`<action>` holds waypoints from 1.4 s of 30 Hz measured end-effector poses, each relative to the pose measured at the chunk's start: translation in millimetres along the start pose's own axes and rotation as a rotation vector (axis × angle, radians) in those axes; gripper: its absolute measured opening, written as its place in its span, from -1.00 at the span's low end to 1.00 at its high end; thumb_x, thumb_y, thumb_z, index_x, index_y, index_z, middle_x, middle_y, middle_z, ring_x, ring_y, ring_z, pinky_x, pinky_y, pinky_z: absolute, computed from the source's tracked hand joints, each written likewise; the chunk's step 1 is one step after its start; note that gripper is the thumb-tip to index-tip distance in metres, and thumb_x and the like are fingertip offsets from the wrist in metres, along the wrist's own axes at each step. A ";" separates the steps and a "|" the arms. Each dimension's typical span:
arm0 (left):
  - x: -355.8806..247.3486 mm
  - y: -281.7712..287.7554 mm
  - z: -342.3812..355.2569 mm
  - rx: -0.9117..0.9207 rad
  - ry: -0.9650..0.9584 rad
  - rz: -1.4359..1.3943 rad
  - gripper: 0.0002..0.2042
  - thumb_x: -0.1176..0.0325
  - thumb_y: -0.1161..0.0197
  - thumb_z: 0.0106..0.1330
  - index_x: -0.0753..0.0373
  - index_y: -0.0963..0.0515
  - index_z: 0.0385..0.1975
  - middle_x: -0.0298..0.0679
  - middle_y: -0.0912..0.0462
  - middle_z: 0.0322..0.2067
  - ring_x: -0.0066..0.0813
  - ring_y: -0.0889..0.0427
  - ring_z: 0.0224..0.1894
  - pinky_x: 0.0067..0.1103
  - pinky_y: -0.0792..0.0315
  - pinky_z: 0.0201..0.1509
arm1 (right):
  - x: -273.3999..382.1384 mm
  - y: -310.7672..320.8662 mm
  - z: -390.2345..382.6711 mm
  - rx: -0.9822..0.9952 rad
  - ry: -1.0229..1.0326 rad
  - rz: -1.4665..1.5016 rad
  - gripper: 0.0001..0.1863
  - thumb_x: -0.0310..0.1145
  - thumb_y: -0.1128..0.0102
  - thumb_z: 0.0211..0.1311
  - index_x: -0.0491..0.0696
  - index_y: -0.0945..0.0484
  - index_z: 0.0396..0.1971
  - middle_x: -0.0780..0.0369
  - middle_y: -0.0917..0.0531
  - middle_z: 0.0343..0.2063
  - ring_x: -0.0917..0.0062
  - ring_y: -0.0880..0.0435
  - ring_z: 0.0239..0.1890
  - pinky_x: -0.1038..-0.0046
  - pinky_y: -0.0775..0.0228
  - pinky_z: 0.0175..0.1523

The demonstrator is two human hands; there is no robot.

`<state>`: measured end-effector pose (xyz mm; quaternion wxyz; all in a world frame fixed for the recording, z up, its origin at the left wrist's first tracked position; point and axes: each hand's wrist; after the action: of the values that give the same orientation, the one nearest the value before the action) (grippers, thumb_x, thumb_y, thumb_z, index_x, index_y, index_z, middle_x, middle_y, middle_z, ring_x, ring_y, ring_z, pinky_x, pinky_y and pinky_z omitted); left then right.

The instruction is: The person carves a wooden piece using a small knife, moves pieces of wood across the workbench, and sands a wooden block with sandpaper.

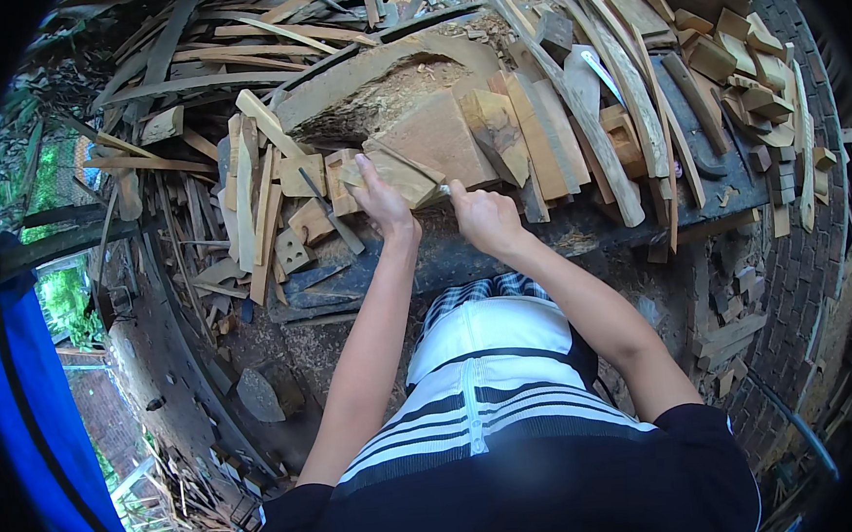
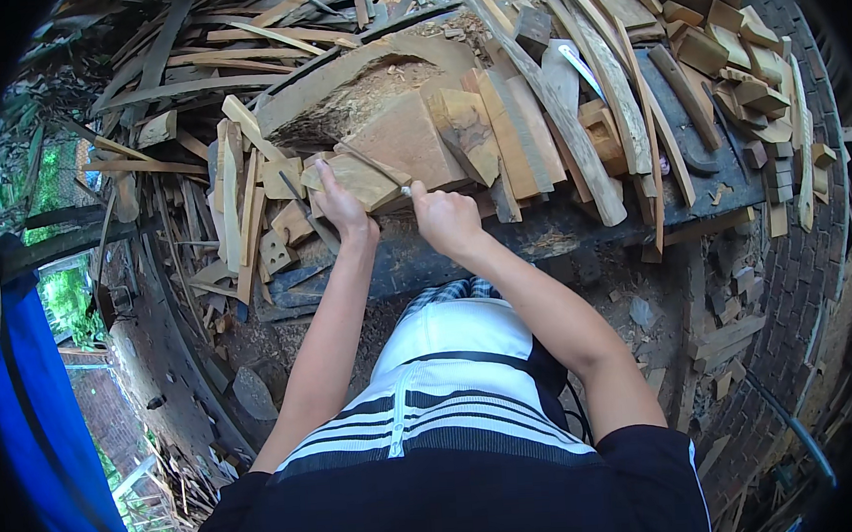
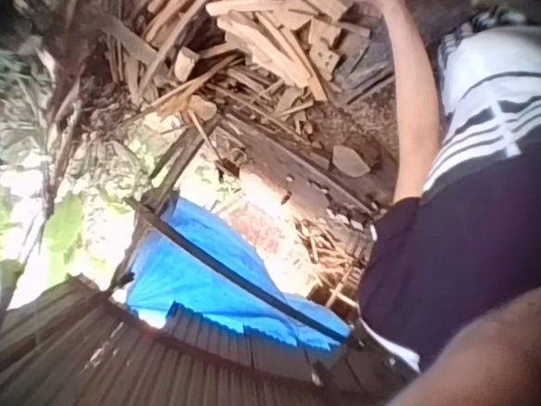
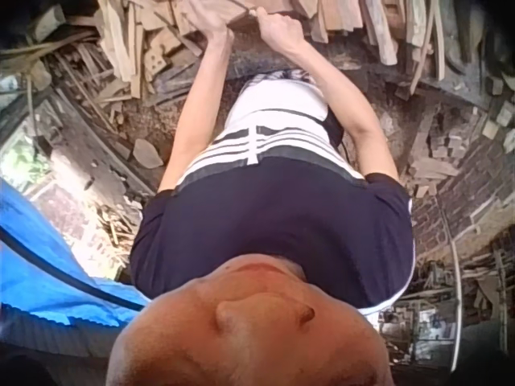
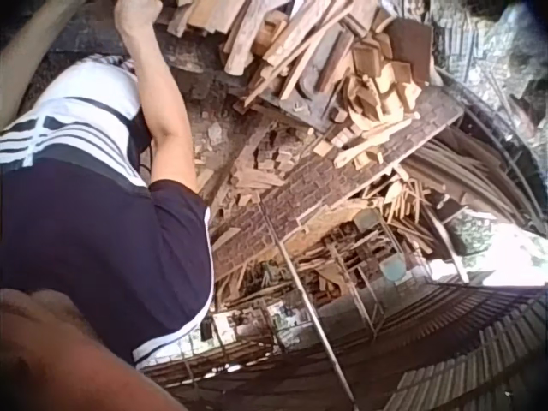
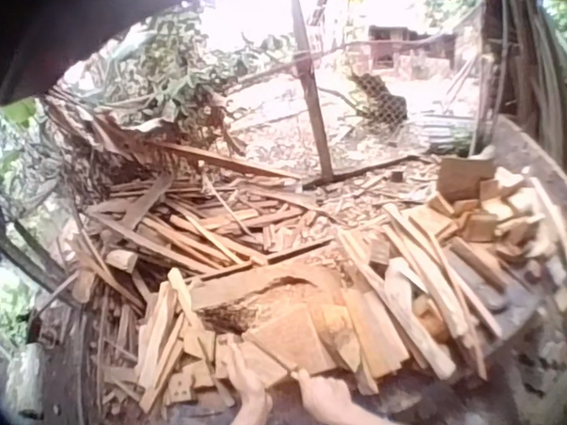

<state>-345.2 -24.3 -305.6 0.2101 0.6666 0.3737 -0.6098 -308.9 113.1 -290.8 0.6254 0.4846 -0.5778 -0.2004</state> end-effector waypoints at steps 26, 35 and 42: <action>2.9 27.0 7.8 0.112 0.085 0.045 -0.54 0.18 0.04 0.50 0.38 -0.20 0.23 -0.11 -0.37 0.16 -0.37 -0.37 0.18 -0.48 -0.23 0.25 | 16.4 2.5 -8.2 0.070 0.053 -0.014 -0.86 -0.41 0.12 0.24 -0.14 -0.39 -0.29 0.02 -0.66 -0.57 0.12 -0.70 -0.50 0.12 -0.52 -0.44; 1.0 28.9 5.0 0.118 0.115 -0.003 -0.53 0.17 0.04 0.49 0.38 -0.19 0.24 -0.12 -0.37 0.17 -0.36 -0.37 0.18 -0.48 -0.22 0.25 | 26.4 8.9 -8.4 0.101 0.122 -0.018 -0.83 -0.37 0.12 0.28 -0.14 -0.41 -0.29 0.01 -0.66 -0.58 0.14 -0.71 -0.50 0.14 -0.54 -0.44; 5.0 30.3 5.8 0.129 0.070 -0.024 -0.54 0.16 0.04 0.50 0.39 -0.23 0.22 -0.10 -0.41 0.13 -0.36 -0.41 0.13 -0.47 -0.26 0.21 | 18.8 2.9 -2.9 0.053 0.100 0.011 -0.84 -0.40 0.10 0.23 -0.14 -0.34 -0.24 -0.04 -0.62 -0.61 0.04 -0.66 -0.51 0.06 -0.48 -0.44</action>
<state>-326.3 -46.5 -316.8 0.1461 0.6952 0.3488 -0.6114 -302.5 100.2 -278.0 0.6414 0.5072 -0.5538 -0.1570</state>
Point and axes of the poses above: each hand's wrist, its own z-axis towards the middle knuckle, its own y-axis out of the back of the hand, x = y × z
